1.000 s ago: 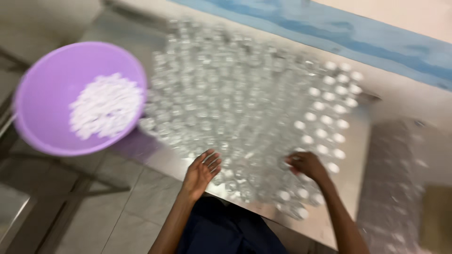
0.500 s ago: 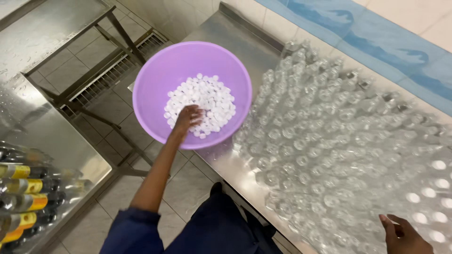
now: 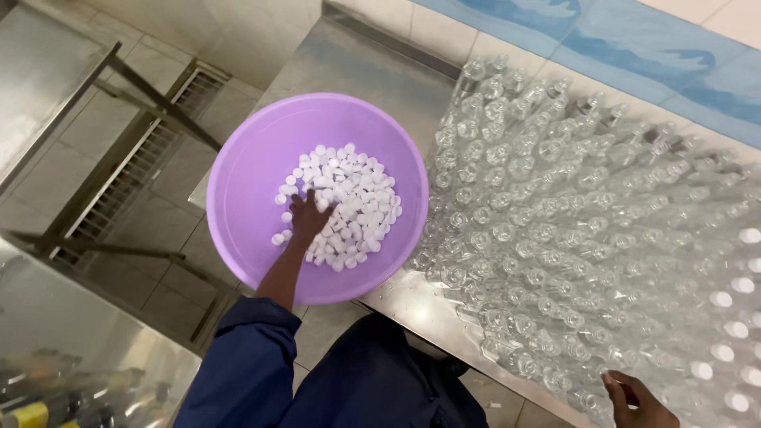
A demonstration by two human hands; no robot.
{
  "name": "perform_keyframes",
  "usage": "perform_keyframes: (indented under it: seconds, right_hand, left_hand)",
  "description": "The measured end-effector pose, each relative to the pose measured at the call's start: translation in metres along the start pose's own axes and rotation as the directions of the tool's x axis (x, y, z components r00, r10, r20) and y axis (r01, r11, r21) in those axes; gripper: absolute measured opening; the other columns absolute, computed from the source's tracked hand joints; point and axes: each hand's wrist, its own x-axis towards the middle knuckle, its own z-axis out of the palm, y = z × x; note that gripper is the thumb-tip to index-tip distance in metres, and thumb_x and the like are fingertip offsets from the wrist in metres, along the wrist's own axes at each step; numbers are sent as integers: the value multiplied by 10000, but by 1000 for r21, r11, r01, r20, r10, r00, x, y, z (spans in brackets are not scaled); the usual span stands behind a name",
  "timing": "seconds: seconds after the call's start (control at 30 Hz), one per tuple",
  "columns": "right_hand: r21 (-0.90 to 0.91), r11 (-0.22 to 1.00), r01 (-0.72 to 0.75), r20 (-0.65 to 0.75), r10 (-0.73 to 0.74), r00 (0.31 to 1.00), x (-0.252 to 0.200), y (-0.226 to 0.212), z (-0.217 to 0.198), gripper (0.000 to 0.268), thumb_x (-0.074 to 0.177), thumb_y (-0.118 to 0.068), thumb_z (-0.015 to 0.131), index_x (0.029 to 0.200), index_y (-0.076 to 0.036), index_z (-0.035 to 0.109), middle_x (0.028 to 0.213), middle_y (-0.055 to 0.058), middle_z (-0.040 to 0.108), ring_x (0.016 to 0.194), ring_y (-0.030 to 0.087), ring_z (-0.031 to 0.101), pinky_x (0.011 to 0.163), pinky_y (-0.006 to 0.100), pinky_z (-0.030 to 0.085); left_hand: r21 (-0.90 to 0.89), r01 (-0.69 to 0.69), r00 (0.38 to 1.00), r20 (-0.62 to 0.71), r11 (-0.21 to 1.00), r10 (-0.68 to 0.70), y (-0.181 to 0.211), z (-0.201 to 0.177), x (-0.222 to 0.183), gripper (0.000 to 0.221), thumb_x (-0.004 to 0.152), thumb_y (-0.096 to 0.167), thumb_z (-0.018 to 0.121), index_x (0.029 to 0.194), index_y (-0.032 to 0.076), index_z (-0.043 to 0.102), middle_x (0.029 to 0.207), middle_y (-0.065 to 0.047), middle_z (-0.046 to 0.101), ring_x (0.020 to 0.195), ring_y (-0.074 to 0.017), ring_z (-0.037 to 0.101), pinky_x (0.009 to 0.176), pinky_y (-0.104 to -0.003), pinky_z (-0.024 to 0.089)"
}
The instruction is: The person repeatedly picks up white bottle caps from a purple basin and screws them onto the openings of numerous clear plastic bottles arranged on a metal table. The person handles the caps and bottles by hand, working systematically across the rows of bottles.
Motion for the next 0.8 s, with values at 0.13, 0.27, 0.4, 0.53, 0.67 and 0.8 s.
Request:
perform_keyframes:
  seconds: [0.13,0.27,0.4,0.53,0.67,0.8]
  right_hand:
    - [-37,995,-94,88,97,991,-15,-8,11,386,1042,-573,725,1257,-298,888,1098,-26,915,1161,149,820,1048,313,579]
    - [-4,993,-119,208,118,971,-27,-22,25,401,1003,-555,722,1286,-311,867,1136,21,924,1141,180,840,1038,338,600]
    - [-4,994,-109,210,108,972,-29,-25,39,411,995,-578,703,1297,-346,858,1130,12,917,1084,172,855,974,335,620]
    - [-4,994,-108,174,107,979,-36,-50,16,408,1016,-589,684,1321,-367,840,1152,-9,907,1024,179,873,973,339,621]
    - [153,988,-35,44,29,999,-44,-68,-5,337,1044,-497,705,1258,-299,875,1109,14,897,1039,202,856,970,340,634]
    - [211,972,100,-5,-101,995,-42,-84,-11,349,1051,-439,689,1277,-249,876,1210,-2,884,1064,211,833,943,355,661]
  left_hand:
    - [-99,-93,994,-67,991,87,15,12,-10,720,997,462,715,1594,125,497,1527,-280,425,1312,-501,541,986,-614,586]
    - [-282,34,998,-39,959,-46,23,17,-7,484,985,401,732,1378,161,582,1548,-231,433,1086,-398,657,902,-527,634]
    - [-824,440,893,362,357,-266,23,7,9,161,1050,140,652,1205,184,652,1660,-28,471,849,-229,578,655,-339,641]
    - [-836,525,805,548,-158,-226,13,-29,2,618,908,201,771,1501,165,602,1528,-193,413,1241,-352,536,893,-403,646]
    - [-762,480,865,493,-435,90,22,-60,-15,273,878,156,725,1148,129,694,1162,-175,614,970,-296,610,754,-376,591]
    - [-635,503,861,426,-586,278,52,-90,-43,355,921,208,714,1250,128,607,1170,-180,630,899,-250,626,740,-326,563]
